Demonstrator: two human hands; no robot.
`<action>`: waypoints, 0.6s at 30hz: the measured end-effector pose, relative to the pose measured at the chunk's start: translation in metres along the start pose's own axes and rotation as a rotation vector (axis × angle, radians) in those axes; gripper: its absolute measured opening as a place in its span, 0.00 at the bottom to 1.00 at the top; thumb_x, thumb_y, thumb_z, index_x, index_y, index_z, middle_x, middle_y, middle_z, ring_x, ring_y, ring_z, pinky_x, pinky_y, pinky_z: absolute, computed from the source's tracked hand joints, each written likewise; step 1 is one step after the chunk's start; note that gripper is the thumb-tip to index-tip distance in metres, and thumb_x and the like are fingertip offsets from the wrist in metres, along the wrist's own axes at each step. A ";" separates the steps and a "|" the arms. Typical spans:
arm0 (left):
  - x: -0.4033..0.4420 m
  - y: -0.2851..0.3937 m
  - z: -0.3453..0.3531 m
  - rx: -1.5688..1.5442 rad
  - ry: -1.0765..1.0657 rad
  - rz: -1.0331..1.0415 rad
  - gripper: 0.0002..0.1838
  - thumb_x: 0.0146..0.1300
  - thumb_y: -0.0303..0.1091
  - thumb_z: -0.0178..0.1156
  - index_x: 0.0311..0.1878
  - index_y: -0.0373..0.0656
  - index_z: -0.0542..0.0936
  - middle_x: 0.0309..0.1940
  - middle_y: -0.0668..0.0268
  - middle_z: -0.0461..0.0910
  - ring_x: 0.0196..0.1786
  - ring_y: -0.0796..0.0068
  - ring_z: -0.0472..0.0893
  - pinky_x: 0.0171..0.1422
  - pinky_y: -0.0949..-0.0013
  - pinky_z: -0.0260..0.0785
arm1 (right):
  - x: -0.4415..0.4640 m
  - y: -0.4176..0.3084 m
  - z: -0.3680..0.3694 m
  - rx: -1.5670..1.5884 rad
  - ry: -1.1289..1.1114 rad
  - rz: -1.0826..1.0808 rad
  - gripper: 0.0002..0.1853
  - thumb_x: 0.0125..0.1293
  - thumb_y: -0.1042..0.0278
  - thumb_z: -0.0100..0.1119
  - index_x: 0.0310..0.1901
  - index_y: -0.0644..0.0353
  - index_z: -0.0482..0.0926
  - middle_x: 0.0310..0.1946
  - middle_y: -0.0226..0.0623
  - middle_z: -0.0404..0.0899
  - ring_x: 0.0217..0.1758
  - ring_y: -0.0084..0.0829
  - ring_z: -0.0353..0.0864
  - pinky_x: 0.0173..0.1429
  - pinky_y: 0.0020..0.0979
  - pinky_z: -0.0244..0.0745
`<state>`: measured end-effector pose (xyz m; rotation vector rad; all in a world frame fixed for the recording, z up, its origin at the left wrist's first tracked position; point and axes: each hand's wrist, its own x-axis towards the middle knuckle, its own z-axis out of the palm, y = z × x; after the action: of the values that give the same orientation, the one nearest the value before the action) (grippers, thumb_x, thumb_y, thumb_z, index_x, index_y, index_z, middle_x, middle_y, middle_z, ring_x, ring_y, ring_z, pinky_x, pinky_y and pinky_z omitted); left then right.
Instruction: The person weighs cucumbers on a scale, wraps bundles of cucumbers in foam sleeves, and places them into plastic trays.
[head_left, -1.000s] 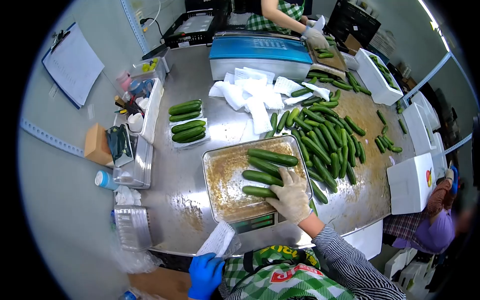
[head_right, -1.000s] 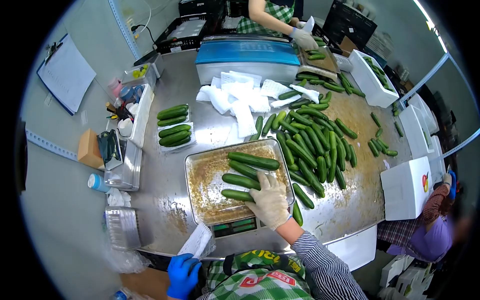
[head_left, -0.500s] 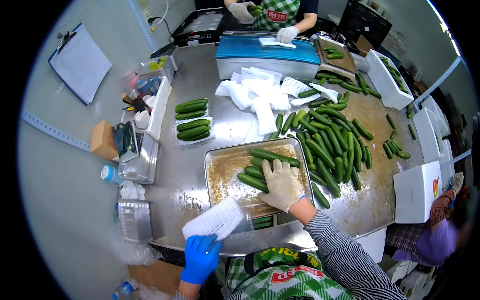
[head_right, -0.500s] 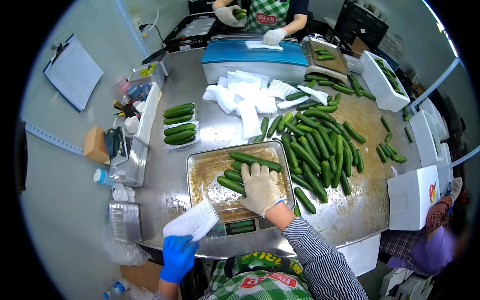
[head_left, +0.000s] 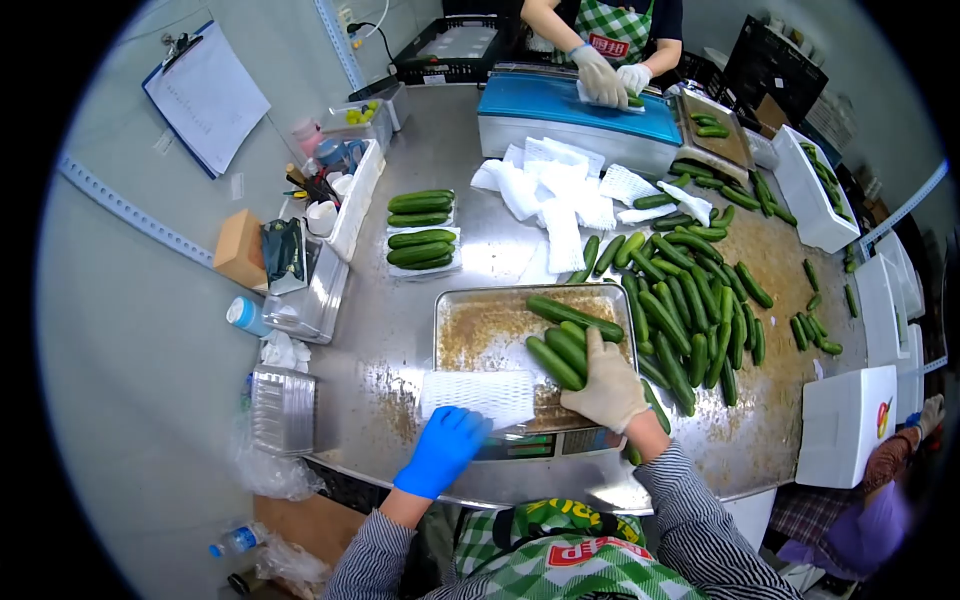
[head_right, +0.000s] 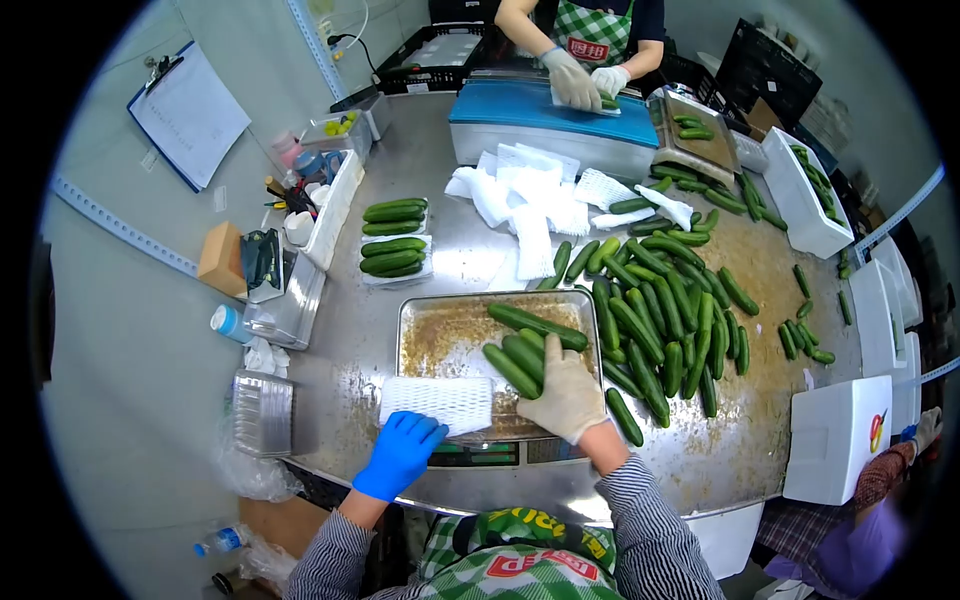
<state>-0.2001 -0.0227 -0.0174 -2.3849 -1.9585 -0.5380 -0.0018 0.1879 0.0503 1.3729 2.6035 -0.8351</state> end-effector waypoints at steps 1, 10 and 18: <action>0.008 0.003 0.002 -0.002 -0.010 -0.005 0.19 0.55 0.28 0.57 0.52 0.44 0.79 0.44 0.64 0.78 0.48 0.65 0.78 0.57 0.59 0.69 | -0.001 0.007 0.000 0.074 0.086 -0.055 0.57 0.45 0.57 0.73 0.72 0.75 0.51 0.53 0.66 0.74 0.57 0.57 0.78 0.62 0.41 0.77; 0.024 -0.004 0.057 0.014 0.014 -0.011 0.23 0.57 0.29 0.57 0.59 0.47 0.77 0.55 0.59 0.78 0.61 0.58 0.76 0.69 0.50 0.66 | 0.017 -0.035 0.011 -0.021 -0.115 -0.571 0.46 0.55 0.49 0.68 0.68 0.71 0.61 0.50 0.62 0.78 0.53 0.58 0.80 0.61 0.46 0.75; 0.010 -0.012 0.064 -0.106 0.030 0.041 0.26 0.57 0.26 0.56 0.62 0.48 0.76 0.59 0.56 0.76 0.64 0.55 0.75 0.71 0.50 0.65 | 0.066 -0.021 0.021 0.055 -0.370 -0.427 0.22 0.71 0.56 0.47 0.54 0.67 0.74 0.41 0.64 0.81 0.49 0.58 0.81 0.58 0.47 0.74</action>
<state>-0.1940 0.0039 -0.0771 -2.4568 -1.9109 -0.6882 -0.0616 0.2170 0.0212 0.5908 2.6102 -1.0933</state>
